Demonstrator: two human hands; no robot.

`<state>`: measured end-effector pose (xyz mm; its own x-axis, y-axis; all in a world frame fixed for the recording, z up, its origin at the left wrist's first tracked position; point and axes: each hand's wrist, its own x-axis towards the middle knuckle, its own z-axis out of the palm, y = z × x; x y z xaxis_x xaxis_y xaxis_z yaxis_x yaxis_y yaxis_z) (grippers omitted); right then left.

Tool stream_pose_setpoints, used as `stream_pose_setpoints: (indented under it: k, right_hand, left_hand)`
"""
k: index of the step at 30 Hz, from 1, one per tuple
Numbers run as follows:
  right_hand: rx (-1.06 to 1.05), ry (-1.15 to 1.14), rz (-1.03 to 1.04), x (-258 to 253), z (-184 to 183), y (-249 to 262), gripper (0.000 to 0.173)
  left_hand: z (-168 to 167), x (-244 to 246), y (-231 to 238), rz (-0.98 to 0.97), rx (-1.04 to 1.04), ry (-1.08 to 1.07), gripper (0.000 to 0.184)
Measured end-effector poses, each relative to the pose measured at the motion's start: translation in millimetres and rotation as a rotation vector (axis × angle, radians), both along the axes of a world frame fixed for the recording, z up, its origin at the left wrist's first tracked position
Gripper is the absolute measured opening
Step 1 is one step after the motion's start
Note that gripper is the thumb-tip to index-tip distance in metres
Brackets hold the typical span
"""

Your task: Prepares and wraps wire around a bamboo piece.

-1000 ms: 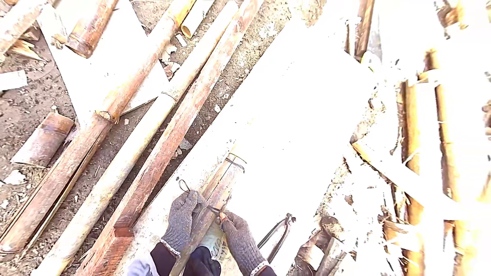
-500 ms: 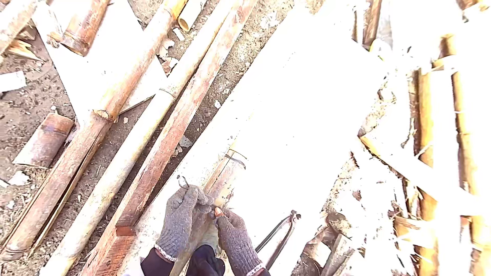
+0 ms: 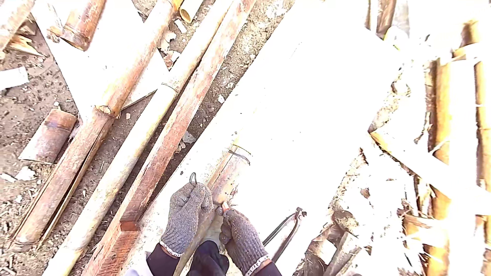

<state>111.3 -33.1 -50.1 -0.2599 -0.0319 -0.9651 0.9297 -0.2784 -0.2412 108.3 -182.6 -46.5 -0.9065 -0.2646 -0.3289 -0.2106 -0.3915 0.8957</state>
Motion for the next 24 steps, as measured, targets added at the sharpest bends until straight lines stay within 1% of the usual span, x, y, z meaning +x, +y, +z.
stream_pose_setpoints:
  k: [2,5,7,8,10,12,15,16,17,18,19,20,22,24]
  right_hand:
    - [0.059,0.033,0.065,-3.8,1.6,1.5,0.025]
    - [0.149,0.087,0.244,-12.3,0.3,7.3,0.026]
    - [0.217,0.14,0.382,-18.3,-0.3,10.8,0.028]
    - [0.258,0.168,0.468,-22.2,0.8,13.3,0.03]
    - [0.325,0.243,0.665,-31.2,3.9,18.8,0.03]
    - [0.432,0.385,0.96,-42.3,6.8,23.5,0.031]
    - [0.624,0.693,1.458,-53.3,18.9,17.2,0.029]
    - [0.701,0.851,1.584,-52.6,21.9,13.8,0.027]
    - [0.772,1.013,1.661,-50.0,21.7,12.9,0.026]
    - [0.824,1.154,1.685,-48.4,18.5,13.9,0.026]
    - [0.838,1.228,1.679,-48.7,14.6,16.0,0.028]
    - [0.827,1.252,1.639,-48.3,10.4,19.6,0.029]
    - [0.744,1.131,1.491,-43.5,6.3,27.3,0.029]
    - [0.634,0.894,1.264,-39.6,8.6,35.7,0.023]
  left_hand:
    - [-1.1,8.2,0.0,0.024,0.002,-0.001,0.036]
    - [-2.2,27.9,3.9,0.052,0.022,0.013,0.037]
    - [-1.9,43.2,7.4,-0.003,-0.019,0.039,0.036]
    - [-1.8,51.4,7.9,-0.089,-0.1,0.058,0.035]
    - [-2.0,64.1,4.5,-0.348,-0.333,0.149,0.035]
    - [-3.2,66.4,-1.0,-0.589,-0.503,0.278,0.03]
    - [-7.3,62.9,-3.9,-0.822,-0.601,0.38,0.026]
    - [-7.6,61.1,-3.4,-0.863,-0.615,0.391,0.026]
    - [-6.8,59.8,-2.5,-0.892,-0.619,0.394,0.026]
    - [-7.3,58.7,-0.9,-0.892,-0.618,0.406,0.027]
    - [-7.9,56.9,0.1,-0.883,-0.612,0.42,0.027]
    - [-8.6,56.1,0.6,-0.879,-0.599,0.435,0.027]
    - [-9.7,57.1,-0.1,-0.893,-0.545,0.445,0.027]
    - [-11.3,57.9,-0.2,-0.926,-0.495,0.447,0.027]
